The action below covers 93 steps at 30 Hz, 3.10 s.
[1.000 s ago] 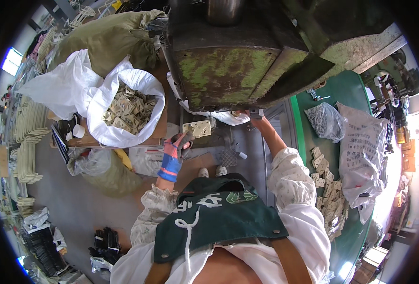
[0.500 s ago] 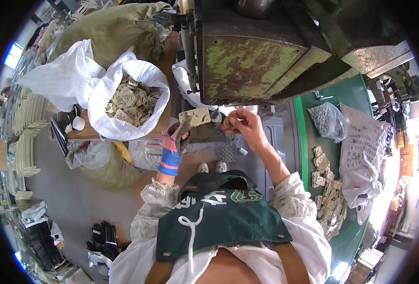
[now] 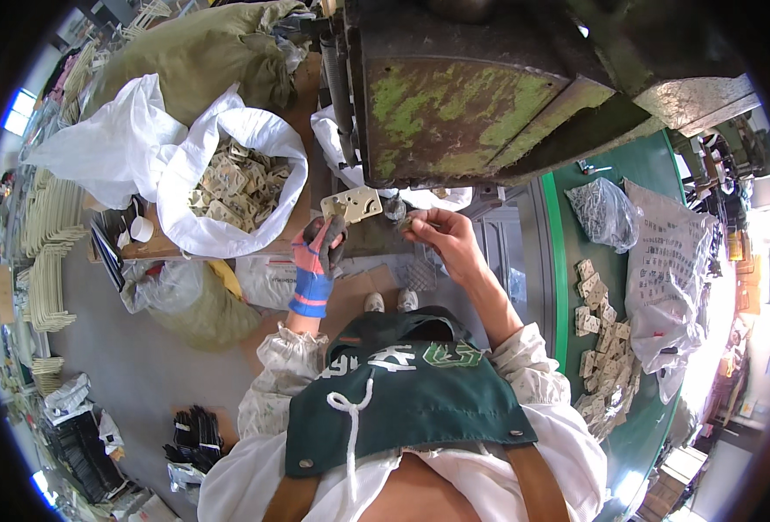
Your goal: The person repeatedly picks up small rectangular objects from a pile, places them into a press machine, and removes the processed items. The person handles the objects one at a time and places the finished pieces onto a nearby surface.
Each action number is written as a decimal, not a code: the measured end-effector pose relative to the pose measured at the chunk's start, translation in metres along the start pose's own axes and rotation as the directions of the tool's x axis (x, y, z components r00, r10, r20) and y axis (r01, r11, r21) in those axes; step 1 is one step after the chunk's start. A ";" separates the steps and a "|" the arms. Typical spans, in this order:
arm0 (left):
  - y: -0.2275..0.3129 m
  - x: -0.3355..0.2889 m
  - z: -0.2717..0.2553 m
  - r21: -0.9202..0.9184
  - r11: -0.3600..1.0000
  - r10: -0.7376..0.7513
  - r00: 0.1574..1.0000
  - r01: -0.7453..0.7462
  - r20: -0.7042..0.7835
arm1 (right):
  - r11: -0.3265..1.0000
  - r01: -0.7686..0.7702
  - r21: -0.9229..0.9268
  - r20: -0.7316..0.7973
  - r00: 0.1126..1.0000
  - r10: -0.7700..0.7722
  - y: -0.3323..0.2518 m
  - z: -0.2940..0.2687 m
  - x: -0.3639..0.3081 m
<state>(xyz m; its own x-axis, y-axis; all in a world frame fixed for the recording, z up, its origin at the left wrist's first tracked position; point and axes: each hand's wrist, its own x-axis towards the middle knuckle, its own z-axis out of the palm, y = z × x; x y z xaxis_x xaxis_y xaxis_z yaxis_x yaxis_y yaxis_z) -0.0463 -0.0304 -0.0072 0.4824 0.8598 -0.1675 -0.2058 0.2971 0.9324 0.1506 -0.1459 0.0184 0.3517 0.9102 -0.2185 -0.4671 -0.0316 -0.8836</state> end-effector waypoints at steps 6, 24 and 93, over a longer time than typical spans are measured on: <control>0.002 0.001 0.008 -0.129 0.990 -0.070 0.994 0.059 -0.085 | 0.988 0.150 -0.043 0.013 0.989 -0.150 -0.013 0.025 0.013; 0.010 0.017 0.034 0.084 0.983 0.147 0.973 -0.164 0.177 | 0.910 0.173 -0.376 0.021 0.984 -0.179 -0.002 0.018 0.026; 0.023 0.021 0.035 0.178 0.980 -0.119 0.979 0.090 0.163 | 0.500 0.266 -0.824 0.277 0.959 -0.054 0.062 -0.122 0.151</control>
<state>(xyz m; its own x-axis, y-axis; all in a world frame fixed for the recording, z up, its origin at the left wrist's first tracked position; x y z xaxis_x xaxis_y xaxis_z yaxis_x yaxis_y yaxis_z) -0.0112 -0.0195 0.0220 0.6359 0.7388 -0.2230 -0.0068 0.2943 0.9557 0.2737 -0.0612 -0.1200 0.1380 0.9893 -0.0474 0.5282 -0.1140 -0.8414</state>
